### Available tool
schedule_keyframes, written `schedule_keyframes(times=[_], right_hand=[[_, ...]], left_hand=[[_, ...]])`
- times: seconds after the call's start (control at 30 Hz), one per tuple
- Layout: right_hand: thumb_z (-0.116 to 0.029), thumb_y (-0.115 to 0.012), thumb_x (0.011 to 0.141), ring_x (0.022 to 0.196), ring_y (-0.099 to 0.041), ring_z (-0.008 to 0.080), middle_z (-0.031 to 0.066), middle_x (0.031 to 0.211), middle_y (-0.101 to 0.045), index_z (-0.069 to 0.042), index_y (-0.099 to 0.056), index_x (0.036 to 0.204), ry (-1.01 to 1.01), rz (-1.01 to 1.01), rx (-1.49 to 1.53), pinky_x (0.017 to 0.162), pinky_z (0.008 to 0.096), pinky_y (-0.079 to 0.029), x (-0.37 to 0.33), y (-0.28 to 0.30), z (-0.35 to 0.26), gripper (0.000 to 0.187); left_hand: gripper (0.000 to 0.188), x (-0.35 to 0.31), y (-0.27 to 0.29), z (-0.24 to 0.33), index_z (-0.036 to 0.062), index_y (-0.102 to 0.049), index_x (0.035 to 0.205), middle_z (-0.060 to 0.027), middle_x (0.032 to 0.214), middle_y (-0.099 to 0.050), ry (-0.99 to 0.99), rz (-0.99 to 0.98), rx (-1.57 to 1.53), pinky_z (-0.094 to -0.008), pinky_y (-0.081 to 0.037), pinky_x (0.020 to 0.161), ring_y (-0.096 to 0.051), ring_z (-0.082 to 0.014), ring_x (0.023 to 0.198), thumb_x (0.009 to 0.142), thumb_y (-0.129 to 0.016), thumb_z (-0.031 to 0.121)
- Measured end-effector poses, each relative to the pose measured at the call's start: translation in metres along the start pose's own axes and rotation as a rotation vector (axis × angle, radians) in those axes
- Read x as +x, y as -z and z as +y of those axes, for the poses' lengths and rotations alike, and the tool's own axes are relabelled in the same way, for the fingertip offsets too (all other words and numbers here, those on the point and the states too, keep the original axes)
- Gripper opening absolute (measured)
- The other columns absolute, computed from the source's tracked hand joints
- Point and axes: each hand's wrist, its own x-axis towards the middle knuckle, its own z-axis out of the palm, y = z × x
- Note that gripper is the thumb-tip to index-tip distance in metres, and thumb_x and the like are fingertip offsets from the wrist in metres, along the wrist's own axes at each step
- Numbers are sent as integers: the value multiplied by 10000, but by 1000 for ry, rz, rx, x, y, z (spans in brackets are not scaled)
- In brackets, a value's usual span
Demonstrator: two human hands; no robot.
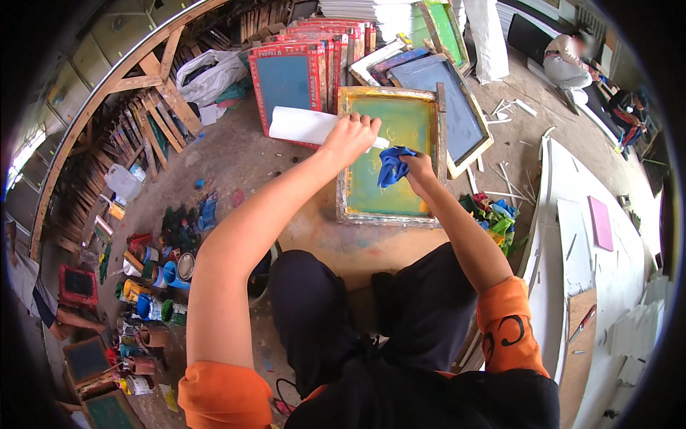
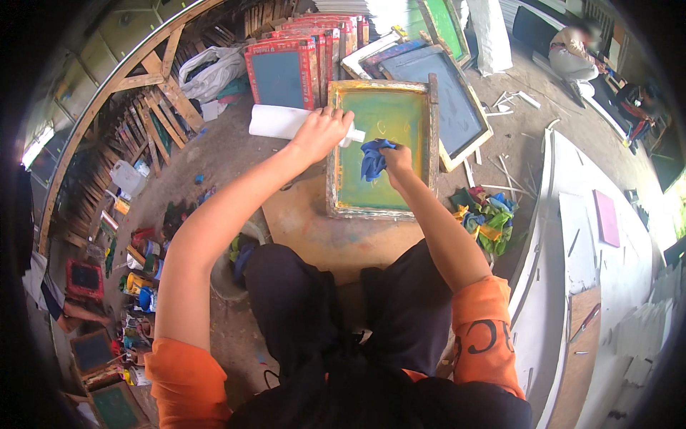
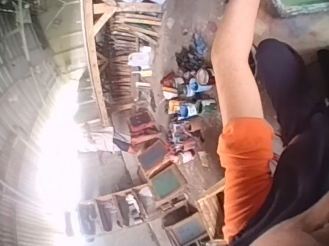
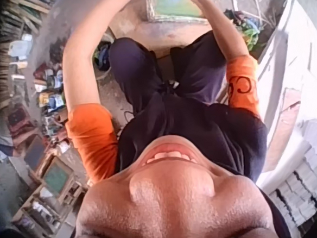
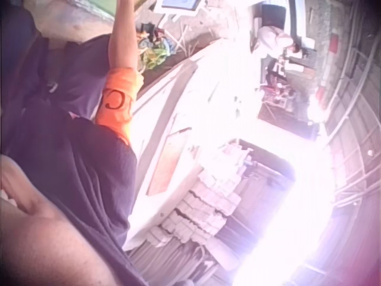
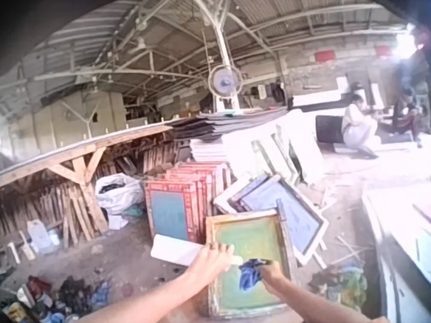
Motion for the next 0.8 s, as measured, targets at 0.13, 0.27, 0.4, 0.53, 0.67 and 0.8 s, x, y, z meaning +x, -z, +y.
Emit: schedule_keyframes(times=[0.13, 0.27, 0.4, 0.53, 0.67, 0.8], right_hand=[[65, -443, 797, 718, -614, 207, 153, 859, -624, 81, -569, 973, 30, -20, 6, 601, 302, -497, 8, 9, -1, 217], [80, -436, 789, 722, -615, 211, 153, 863, -622, 92, -561, 981, 17, -4, 36, 611, 300, -497, 5, 10, -4, 230], [90, -429, 785, 726, -616, 223, 162, 872, -618, 104, -553, 986, 20, -9, 77, 628, 299, -498, 2, 8, -6, 237], [85, -438, 784, 724, -615, 222, 163, 866, -616, 100, -557, 986, 42, 17, 43, 630, 299, -497, 4, 13, -7, 236], [92, -424, 796, 810, -609, 256, 197, 930, -597, 131, -522, 1018, 20, 30, 5, 708, 330, -500, 1, 11, -9, 245], [99, -417, 803, 845, -607, 273, 209, 962, -589, 148, -507, 1029, 50, 63, -42, 736, 341, -506, 8, 24, -9, 249]], left_hand=[[242, 1, -3, 3, 52, -487, 807, -62, 699, -586, 4, -7, -10, -263, -474, 572, -594, -184, 670, 626, -644, 86], [241, 0, 0, 7, 51, -490, 812, -63, 700, -587, 19, -17, -32, -263, -479, 577, -594, -182, 667, 629, -642, 89], [247, 2, -2, 3, 47, -494, 816, -65, 702, -588, 28, -37, -14, -266, -482, 581, -597, -187, 671, 624, -645, 83], [261, 6, 1, 10, 42, -496, 821, -68, 705, -589, 44, -23, -68, -263, -482, 574, -601, -192, 686, 613, -652, 72], [294, 2, -3, 7, 28, -471, 874, -82, 758, -583, 91, -112, -101, -295, -496, 600, -610, -212, 765, 627, -631, 38], [356, 6, 1, 16, 26, -465, 884, -87, 785, -581, 94, -136, -154, -297, -497, 610, -609, -223, 767, 592, -669, 33]])
